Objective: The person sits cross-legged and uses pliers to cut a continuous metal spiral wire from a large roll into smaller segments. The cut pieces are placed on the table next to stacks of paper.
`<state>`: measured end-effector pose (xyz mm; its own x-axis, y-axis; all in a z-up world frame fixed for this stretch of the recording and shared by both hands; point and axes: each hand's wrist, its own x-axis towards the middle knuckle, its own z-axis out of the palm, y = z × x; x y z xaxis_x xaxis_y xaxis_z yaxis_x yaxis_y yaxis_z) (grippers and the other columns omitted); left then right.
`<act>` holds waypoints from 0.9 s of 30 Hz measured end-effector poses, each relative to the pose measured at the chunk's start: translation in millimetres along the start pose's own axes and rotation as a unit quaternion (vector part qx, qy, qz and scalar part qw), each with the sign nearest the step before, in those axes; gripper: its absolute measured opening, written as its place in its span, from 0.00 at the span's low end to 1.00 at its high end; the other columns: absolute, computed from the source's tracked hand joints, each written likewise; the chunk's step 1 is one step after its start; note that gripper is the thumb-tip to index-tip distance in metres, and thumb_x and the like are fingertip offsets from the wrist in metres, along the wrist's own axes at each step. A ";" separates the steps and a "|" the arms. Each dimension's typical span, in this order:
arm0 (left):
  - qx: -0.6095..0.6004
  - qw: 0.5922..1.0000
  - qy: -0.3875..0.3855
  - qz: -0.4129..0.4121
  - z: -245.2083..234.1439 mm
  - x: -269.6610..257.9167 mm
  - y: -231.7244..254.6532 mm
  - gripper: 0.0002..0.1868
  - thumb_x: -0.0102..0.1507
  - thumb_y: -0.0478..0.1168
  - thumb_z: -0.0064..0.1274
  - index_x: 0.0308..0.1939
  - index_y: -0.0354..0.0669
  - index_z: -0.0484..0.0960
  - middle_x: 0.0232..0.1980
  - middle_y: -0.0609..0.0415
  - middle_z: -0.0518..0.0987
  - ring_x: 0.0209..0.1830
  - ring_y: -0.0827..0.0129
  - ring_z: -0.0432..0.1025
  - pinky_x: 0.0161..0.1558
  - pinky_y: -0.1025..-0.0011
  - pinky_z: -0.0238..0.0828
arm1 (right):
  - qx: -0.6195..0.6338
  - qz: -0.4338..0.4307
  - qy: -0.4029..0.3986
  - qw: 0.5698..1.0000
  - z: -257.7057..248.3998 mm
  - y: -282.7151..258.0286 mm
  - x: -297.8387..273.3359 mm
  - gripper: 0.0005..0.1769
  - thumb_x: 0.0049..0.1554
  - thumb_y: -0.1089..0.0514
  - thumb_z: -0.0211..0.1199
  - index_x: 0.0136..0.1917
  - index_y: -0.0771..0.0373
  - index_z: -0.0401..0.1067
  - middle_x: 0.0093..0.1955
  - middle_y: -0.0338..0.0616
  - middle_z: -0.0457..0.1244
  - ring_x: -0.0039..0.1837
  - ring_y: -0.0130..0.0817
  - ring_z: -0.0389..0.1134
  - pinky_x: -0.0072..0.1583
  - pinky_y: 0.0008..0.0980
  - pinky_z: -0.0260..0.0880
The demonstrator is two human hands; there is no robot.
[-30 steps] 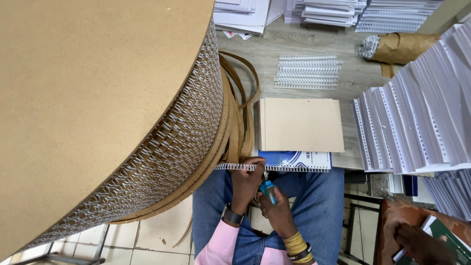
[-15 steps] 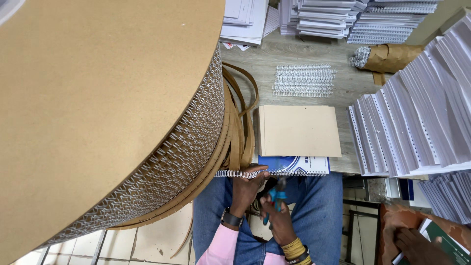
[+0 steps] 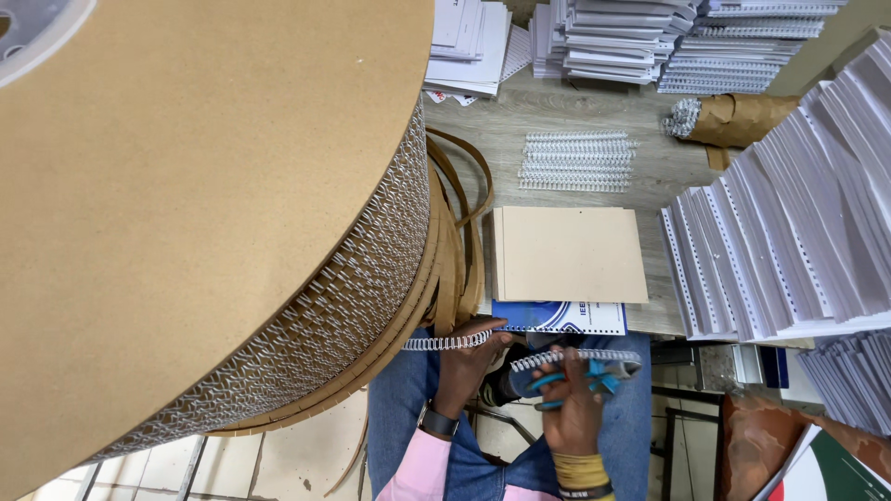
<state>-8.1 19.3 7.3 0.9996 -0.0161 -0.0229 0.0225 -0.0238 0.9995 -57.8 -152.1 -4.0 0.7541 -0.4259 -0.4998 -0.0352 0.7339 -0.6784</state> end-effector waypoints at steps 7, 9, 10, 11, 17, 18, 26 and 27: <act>-0.068 0.997 0.015 0.043 14.6 -5.1 -11.8 0.18 0.69 0.54 0.62 0.37 0.44 0.93 0.33 0.51 0.88 0.39 0.67 0.83 0.48 0.65 0.80 | -0.445 -0.472 -0.112 0.753 79.4 -151.5 55.9 0.07 0.65 0.55 0.74 0.55 0.55 0.78 0.50 0.41 0.73 0.52 0.39 0.76 0.58 0.37 0.79; -0.104 0.993 0.025 0.058 18.5 -6.2 -9.0 0.17 0.70 0.51 0.66 0.33 0.45 0.94 0.26 0.47 0.87 0.34 0.65 0.82 0.46 0.59 0.82 | -0.580 -0.569 -0.147 0.564 119.5 -186.1 99.6 0.11 0.64 0.48 0.79 0.57 0.48 0.82 0.52 0.35 0.73 0.57 0.42 0.75 0.61 0.41 0.74; -0.096 0.994 0.019 0.042 19.4 -6.0 -10.1 0.21 0.72 0.52 0.61 0.31 0.44 0.93 0.25 0.48 0.85 0.32 0.66 0.81 0.45 0.61 0.81 | -0.698 -0.498 -0.171 0.486 140.7 -194.4 121.3 0.11 0.62 0.50 0.71 0.59 0.42 0.80 0.54 0.35 0.72 0.58 0.48 0.74 0.60 0.49 0.76; -0.087 0.996 0.016 0.026 18.3 -6.9 -11.8 0.25 0.74 0.52 0.56 0.29 0.43 0.91 0.24 0.49 0.84 0.30 0.67 0.79 0.44 0.62 0.80 | -0.797 -0.413 -0.192 0.396 163.6 -199.9 143.3 0.17 0.60 0.52 0.63 0.61 0.36 0.79 0.56 0.34 0.72 0.60 0.54 0.73 0.59 0.58 0.77; -0.114 0.993 -0.005 -0.021 4.3 -26.7 11.6 0.34 0.74 0.62 0.45 0.16 0.51 0.68 0.18 0.61 0.68 0.21 0.76 0.65 0.32 0.71 0.59 | -0.887 -0.307 -0.159 0.305 217.9 -183.3 211.6 0.08 0.51 0.46 0.66 0.42 0.48 0.78 0.46 0.48 0.73 0.52 0.61 0.74 0.52 0.57 0.73; -0.113 0.993 0.000 -0.022 3.6 -31.4 9.7 0.34 0.74 0.62 0.45 0.16 0.51 0.68 0.18 0.61 0.68 0.21 0.76 0.65 0.32 0.71 0.59 | -0.887 -0.308 -0.164 0.304 218.0 -180.9 212.0 0.08 0.51 0.46 0.66 0.42 0.48 0.78 0.46 0.48 0.73 0.52 0.61 0.74 0.52 0.57 0.73; -0.189 0.981 0.021 0.048 10.2 -47.4 -1.3 0.34 0.77 0.61 0.30 0.40 0.40 0.84 0.27 0.54 0.78 0.26 0.69 0.72 0.37 0.66 0.73 | -0.592 -0.341 -0.285 0.672 118.6 -173.6 99.2 0.03 0.60 0.56 0.74 0.48 0.54 0.82 0.48 0.40 0.75 0.49 0.32 0.75 0.55 0.34 0.75; -0.188 0.981 0.020 0.048 12.9 -48.5 8.5 0.34 0.77 0.61 0.30 0.40 0.40 0.84 0.27 0.54 0.78 0.26 0.69 0.72 0.37 0.66 0.73 | -0.591 -0.342 -0.284 0.674 109.4 -167.1 72.0 0.03 0.60 0.56 0.74 0.48 0.54 0.82 0.48 0.40 0.75 0.49 0.32 0.75 0.55 0.34 0.75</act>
<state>-56.6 7.0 16.6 0.9971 0.0386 0.0659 -0.0753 0.3469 0.9349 74.0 -247.4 132.3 0.9762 0.0662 0.2064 0.2035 -0.6072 -0.7680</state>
